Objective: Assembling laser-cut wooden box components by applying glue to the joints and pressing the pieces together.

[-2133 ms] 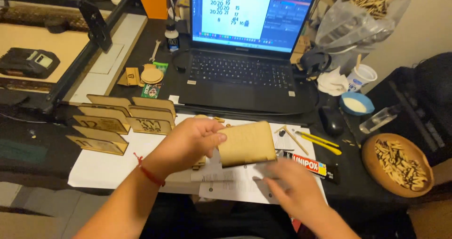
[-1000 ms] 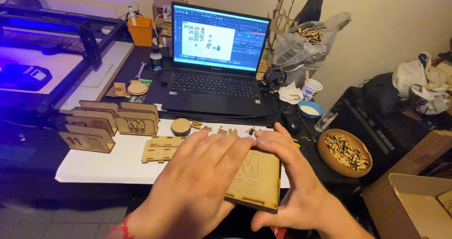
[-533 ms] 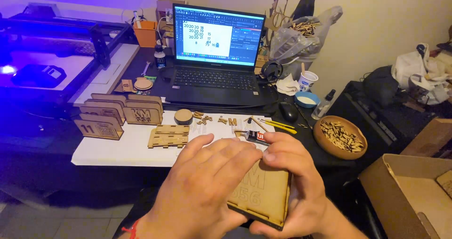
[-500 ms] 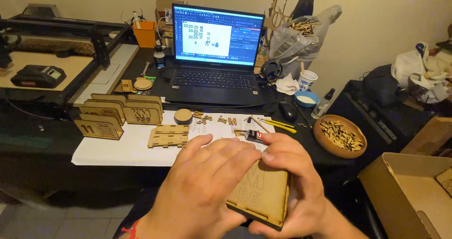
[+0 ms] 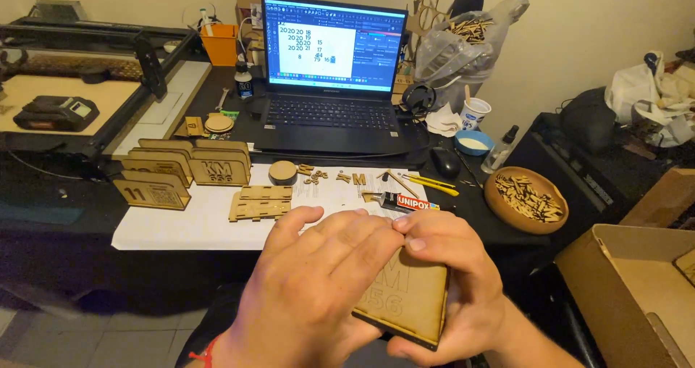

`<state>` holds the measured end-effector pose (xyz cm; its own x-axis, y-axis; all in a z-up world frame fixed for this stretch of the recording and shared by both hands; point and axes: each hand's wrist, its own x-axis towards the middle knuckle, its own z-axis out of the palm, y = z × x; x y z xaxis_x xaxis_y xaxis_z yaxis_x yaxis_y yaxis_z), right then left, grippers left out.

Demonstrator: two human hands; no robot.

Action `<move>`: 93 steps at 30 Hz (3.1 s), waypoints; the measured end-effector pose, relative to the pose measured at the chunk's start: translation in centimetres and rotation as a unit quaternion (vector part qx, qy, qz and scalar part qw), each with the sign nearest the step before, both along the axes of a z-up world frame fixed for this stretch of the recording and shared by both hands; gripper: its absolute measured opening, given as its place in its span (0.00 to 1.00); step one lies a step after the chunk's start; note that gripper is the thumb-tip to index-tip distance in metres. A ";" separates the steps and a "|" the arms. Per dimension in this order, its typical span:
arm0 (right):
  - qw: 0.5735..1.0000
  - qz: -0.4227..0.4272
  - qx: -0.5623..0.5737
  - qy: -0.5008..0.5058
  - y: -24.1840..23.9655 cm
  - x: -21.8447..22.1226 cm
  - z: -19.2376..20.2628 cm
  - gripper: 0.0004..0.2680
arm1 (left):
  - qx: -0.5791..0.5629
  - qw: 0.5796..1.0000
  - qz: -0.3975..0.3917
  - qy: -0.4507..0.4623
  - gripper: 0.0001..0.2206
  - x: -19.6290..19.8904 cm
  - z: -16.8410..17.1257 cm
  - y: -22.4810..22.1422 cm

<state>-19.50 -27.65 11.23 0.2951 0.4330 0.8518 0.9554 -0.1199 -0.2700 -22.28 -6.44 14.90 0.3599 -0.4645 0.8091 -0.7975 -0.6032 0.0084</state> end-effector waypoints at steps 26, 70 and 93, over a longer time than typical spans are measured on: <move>0.987 0.077 -0.015 0.142 -0.8 -0.9 0.3 0.29 | -0.088 0.969 -0.187 0.139 0.33 -0.5 -0.9 2.7; 0.994 0.074 0.004 0.076 -1.0 -0.6 -0.9 0.27 | -0.113 0.980 -0.157 0.054 0.29 -1.1 -0.2 1.9; 0.989 0.126 -0.001 0.083 -0.4 -1.0 0.6 0.27 | -0.120 0.980 -0.155 0.045 0.29 -0.6 -1.0 1.7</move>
<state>-20.52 -28.09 11.83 0.3132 0.5127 0.7994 0.8976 0.1151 -0.4255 -22.84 -4.75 13.89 0.3056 -0.3636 0.8800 -0.9319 -0.3038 0.1981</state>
